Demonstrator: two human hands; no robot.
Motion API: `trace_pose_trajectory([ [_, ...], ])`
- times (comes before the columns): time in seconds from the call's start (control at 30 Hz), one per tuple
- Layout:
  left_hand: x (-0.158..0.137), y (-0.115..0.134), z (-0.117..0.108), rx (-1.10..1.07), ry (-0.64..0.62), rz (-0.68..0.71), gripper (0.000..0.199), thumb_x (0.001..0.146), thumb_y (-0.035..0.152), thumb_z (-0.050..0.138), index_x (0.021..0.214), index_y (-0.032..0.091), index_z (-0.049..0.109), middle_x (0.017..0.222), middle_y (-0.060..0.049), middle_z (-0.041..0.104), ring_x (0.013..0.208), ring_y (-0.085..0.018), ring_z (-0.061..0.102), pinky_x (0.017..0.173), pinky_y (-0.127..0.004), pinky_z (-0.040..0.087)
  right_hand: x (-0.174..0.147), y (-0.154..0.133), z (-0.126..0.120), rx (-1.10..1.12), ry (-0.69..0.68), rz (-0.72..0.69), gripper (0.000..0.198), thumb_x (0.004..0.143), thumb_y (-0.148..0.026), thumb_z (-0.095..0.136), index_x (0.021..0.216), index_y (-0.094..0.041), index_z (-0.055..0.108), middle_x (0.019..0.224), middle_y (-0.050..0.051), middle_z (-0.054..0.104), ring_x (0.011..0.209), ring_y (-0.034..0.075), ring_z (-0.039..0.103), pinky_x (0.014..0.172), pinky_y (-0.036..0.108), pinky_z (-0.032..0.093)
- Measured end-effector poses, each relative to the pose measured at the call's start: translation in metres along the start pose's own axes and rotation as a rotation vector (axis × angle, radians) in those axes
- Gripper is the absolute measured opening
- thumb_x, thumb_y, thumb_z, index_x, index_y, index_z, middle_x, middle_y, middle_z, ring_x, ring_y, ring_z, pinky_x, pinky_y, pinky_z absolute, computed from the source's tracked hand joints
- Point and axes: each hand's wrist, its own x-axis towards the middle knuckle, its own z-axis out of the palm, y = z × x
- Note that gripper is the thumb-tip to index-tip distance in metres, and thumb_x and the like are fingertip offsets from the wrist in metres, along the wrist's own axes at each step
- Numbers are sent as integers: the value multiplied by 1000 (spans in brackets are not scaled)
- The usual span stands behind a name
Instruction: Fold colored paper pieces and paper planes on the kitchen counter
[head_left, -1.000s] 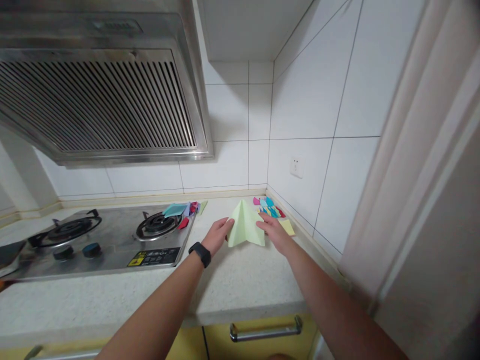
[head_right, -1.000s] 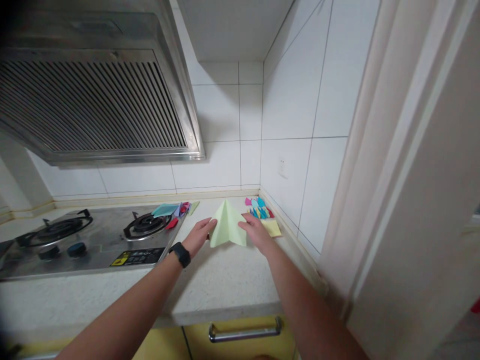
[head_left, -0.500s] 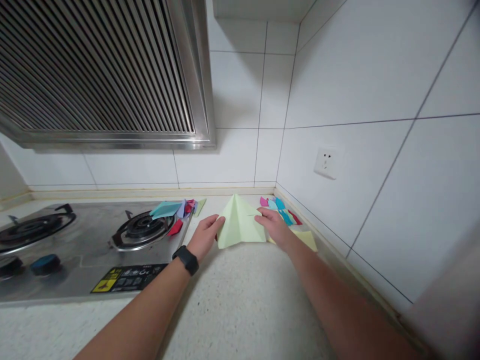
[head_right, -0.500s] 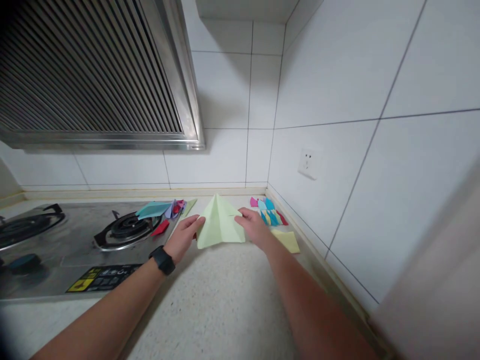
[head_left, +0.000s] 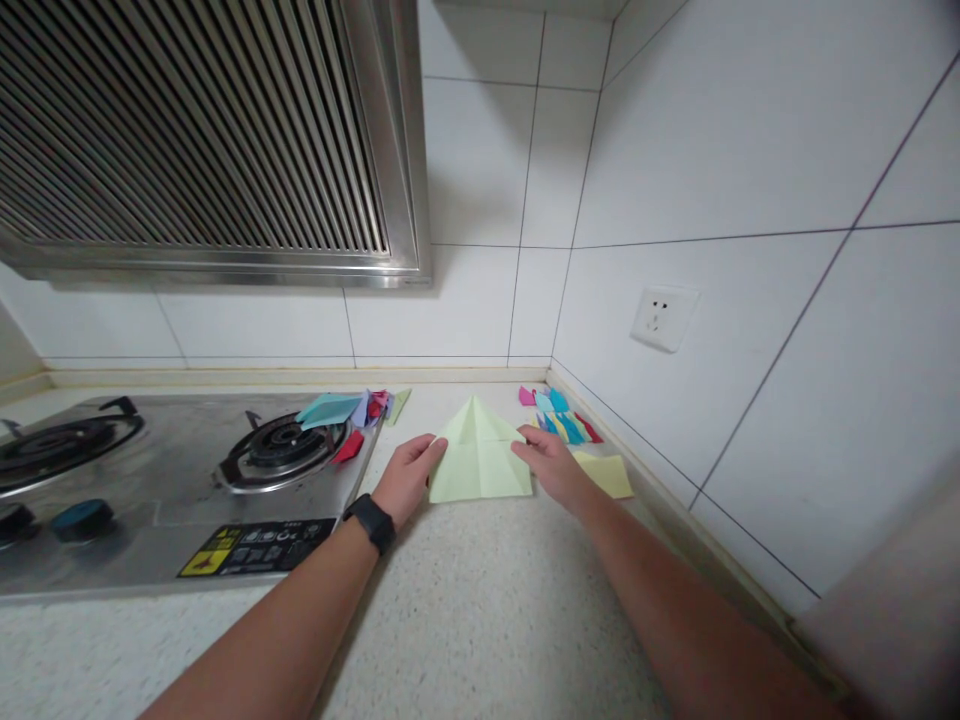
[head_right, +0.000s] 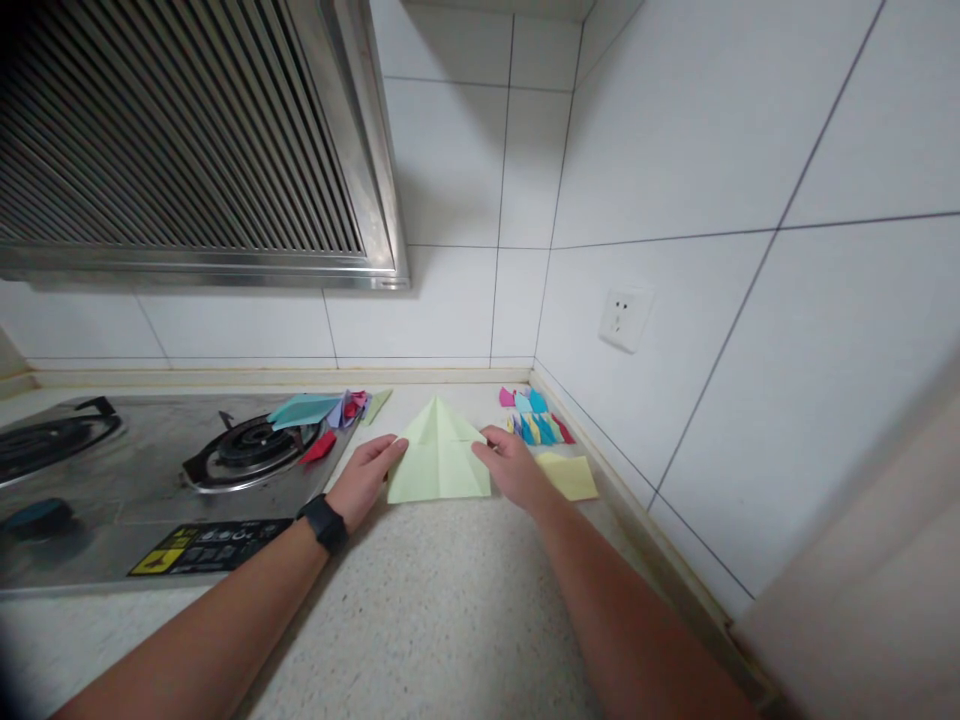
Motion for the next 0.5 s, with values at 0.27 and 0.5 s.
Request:
trace_pose_trajectory([
  [0.27,-3,2,1,82,-16,55,42,82,54,54,65,16,53,55,4,39,50,-10,37,47,-21,27,-4,-4,1,-17,-41,-14,20,82,-37,55,77,-19,60,67,-3,52,63,14,47,57,24,35],
  [0.5,-3,4,-2,76,8,53,41,80,55,55,66,17,55,55,5,41,49,-10,38,47,-22,28,-4,2,-3,19,-24,1,21,82,-38,55,76,-19,60,68,-3,55,64,14,50,58,24,36],
])
